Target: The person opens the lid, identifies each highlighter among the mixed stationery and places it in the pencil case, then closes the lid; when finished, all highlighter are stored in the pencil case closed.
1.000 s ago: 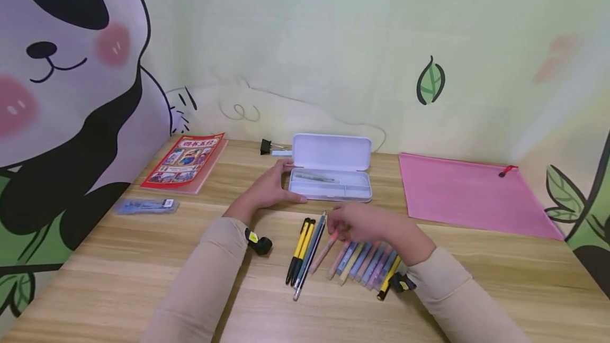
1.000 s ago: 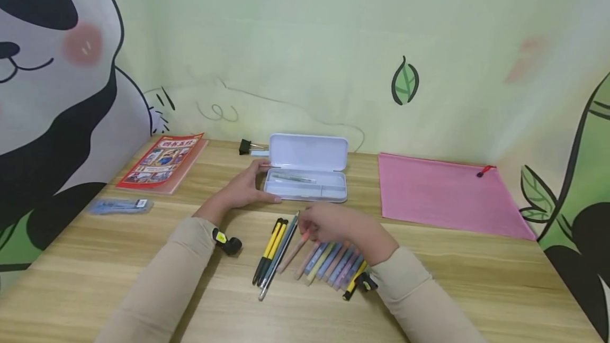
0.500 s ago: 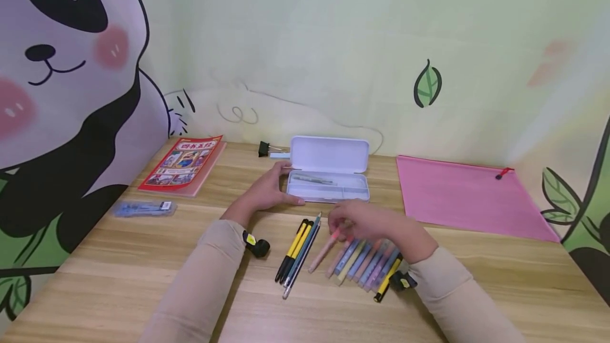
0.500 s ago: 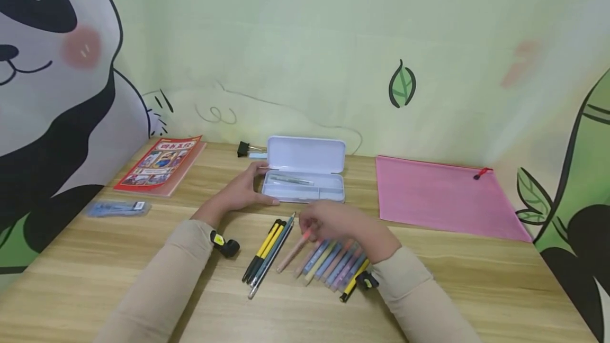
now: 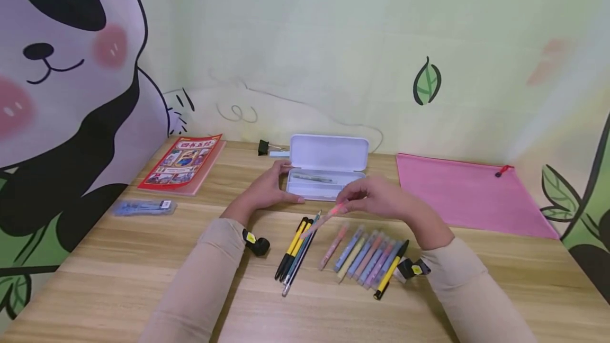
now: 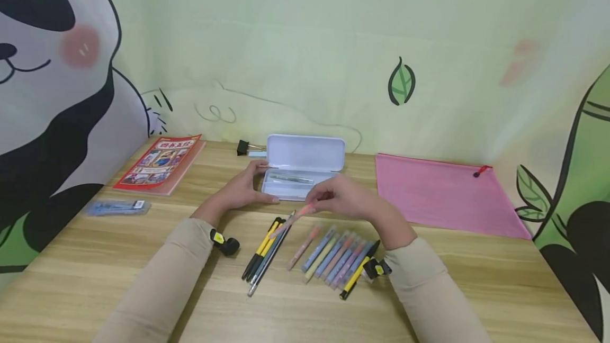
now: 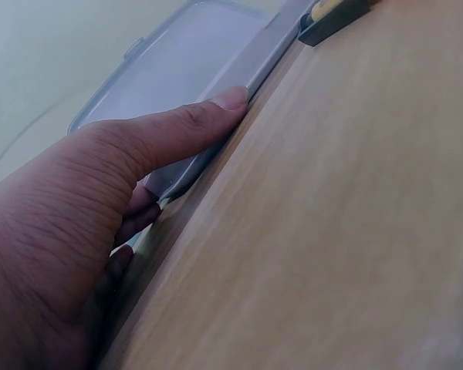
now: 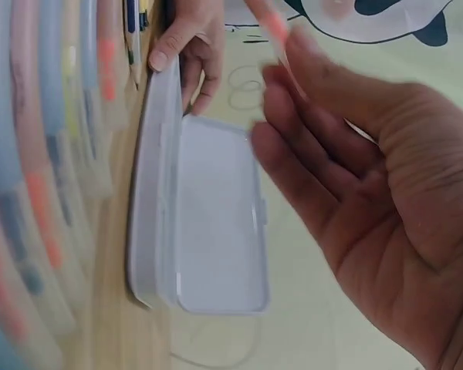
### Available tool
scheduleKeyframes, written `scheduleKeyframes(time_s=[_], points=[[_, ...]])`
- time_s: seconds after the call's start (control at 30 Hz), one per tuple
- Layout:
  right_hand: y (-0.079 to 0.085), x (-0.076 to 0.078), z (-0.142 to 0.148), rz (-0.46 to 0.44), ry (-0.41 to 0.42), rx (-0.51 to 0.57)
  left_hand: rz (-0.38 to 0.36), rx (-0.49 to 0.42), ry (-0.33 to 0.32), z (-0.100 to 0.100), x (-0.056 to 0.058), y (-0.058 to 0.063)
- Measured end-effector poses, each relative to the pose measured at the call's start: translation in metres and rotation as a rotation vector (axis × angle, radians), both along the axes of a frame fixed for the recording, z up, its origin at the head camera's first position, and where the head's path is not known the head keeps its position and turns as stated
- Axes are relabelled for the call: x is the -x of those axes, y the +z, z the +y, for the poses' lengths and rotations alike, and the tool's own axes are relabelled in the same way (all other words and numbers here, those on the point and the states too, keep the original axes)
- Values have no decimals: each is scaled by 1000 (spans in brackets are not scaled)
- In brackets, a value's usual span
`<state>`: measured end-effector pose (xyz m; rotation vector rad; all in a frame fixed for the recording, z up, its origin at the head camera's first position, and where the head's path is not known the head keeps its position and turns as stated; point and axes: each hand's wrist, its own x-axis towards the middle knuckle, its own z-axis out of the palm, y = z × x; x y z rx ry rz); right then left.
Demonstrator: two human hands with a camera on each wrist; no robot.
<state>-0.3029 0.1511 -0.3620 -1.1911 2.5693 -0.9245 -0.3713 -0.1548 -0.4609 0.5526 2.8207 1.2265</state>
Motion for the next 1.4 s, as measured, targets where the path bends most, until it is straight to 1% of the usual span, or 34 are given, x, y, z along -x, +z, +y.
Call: scheduleKeyframes(time_s=[0.1, 0.2, 0.27, 0.37, 0.47, 0.57, 0.67, 0.83, 0.93, 1.0, 1.23, 1.4], points=[[-2, 2, -5, 47, -157, 65, 5, -5, 0, -1, 0, 0], [-4, 5, -8, 48, -337, 135, 1, -3, 3, -1, 1, -1], [-7, 7, -11, 48, -439, 168, -2, -4, 4, 0, 1, -2], [-8, 13, -16, 55, -543, 167, -8, -4, 9, 2, 1, -3], [-7, 20, -23, 65, -602, 140, -7, -14, 3, 3, 2, -2], [-4, 27, -30, 85, -615, 95, -3, -20, 1, 3, 2, -1], [-6, 35, -36, 108, -600, 41, 2, -21, 0, 3, 3, -1], [-17, 47, -43, 132, -554, -65, -2, -31, -6, 3, 1, 1], [-24, 52, -46, 135, -520, -140, -2, -39, -10, 2, 0, 2], [-28, 55, -48, 133, -512, -180, -1, -35, -10, 2, 0, 1], [-31, 61, -51, 103, -518, -229, -1, -29, -7, 1, 0, 0], [-33, 64, -55, 118, -502, -289, -12, -22, 3, 0, -1, 2]])
